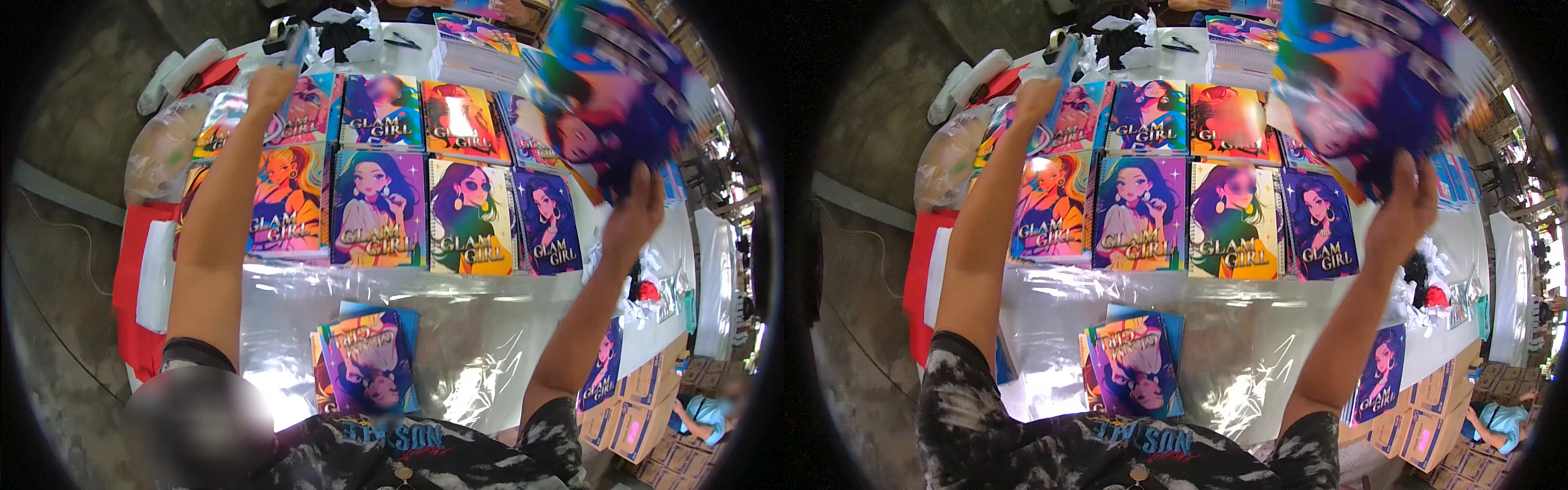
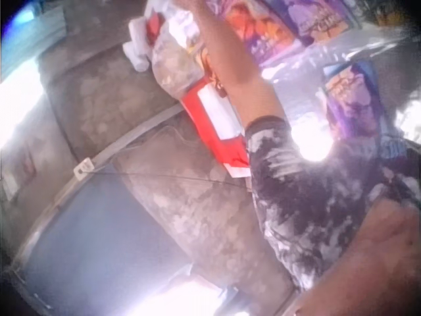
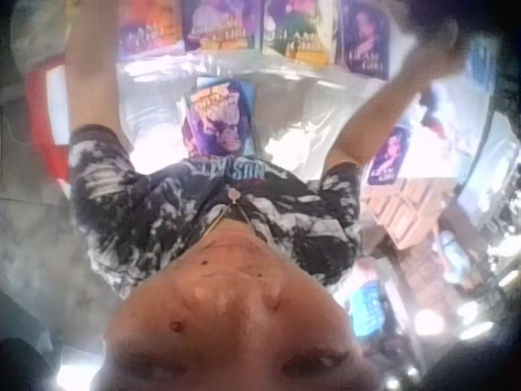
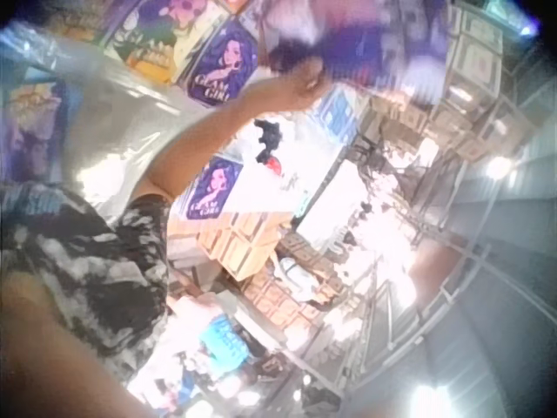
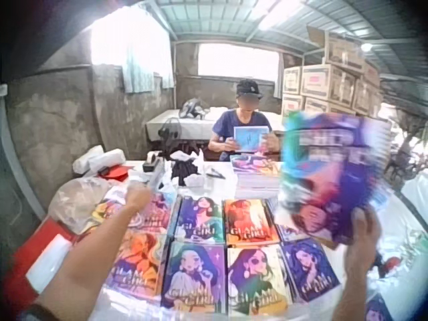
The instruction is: The person places spiral-bound notebooks into clear plastic sleeves on a table, folds the sleeves around the notebooks, and seals them with tape. The person repeats this process for multiple notebooks, stacking the wrapped items on the table.
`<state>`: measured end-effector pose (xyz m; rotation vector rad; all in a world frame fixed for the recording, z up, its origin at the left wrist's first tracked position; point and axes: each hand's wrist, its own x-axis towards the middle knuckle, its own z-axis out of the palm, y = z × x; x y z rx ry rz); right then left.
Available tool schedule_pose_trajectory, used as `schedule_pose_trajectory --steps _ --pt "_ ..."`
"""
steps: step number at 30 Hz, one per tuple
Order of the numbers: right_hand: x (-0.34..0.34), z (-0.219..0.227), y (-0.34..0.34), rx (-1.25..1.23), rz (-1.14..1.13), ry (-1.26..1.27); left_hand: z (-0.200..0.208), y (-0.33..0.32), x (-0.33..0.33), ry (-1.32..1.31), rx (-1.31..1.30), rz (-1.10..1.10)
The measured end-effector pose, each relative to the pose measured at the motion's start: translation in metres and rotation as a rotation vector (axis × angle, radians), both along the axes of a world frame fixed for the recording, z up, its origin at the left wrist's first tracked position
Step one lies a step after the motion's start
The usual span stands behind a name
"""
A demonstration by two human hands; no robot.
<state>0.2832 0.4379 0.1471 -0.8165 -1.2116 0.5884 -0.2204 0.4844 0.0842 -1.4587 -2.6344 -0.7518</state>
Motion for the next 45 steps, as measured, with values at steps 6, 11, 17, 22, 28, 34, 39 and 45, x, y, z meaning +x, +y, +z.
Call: schedule_pose_trajectory --steps 6,11,17,22,28,34,39,45 --pt "0.109 -0.018 -0.138 -0.129 0.073 0.291 0.027 -0.205 0.089 -0.253 0.652 -0.281" --pt "0.069 -0.041 -0.26 -0.194 0.215 0.428 -0.082 -0.373 0.137 -0.16 0.237 -1.02" --pt "-0.031 -0.114 -0.312 -0.797 0.646 -0.03 -0.072 -0.422 0.149 -0.112 0.343 -0.706" --pt "-0.039 -0.206 -0.32 -0.581 0.147 -0.887 0.022 -0.428 0.17 -0.443 0.913 -0.392" --pt "-0.035 -0.026 -0.301 -0.891 0.184 -0.109 -0.093 -0.461 0.174 -0.107 0.269 -0.833" --pt "-0.033 -0.055 -0.302 -0.773 0.458 0.169 -0.073 -0.456 0.187 -0.126 0.179 -0.698" --pt "-0.048 -0.202 -0.31 -0.788 0.359 -0.735 -0.065 -0.421 0.247 -0.396 0.258 -0.569" --pt "-0.013 -0.156 -0.135 -0.53 0.052 -0.877 -0.107 -0.42 0.278 -0.087 -0.253 -0.598"
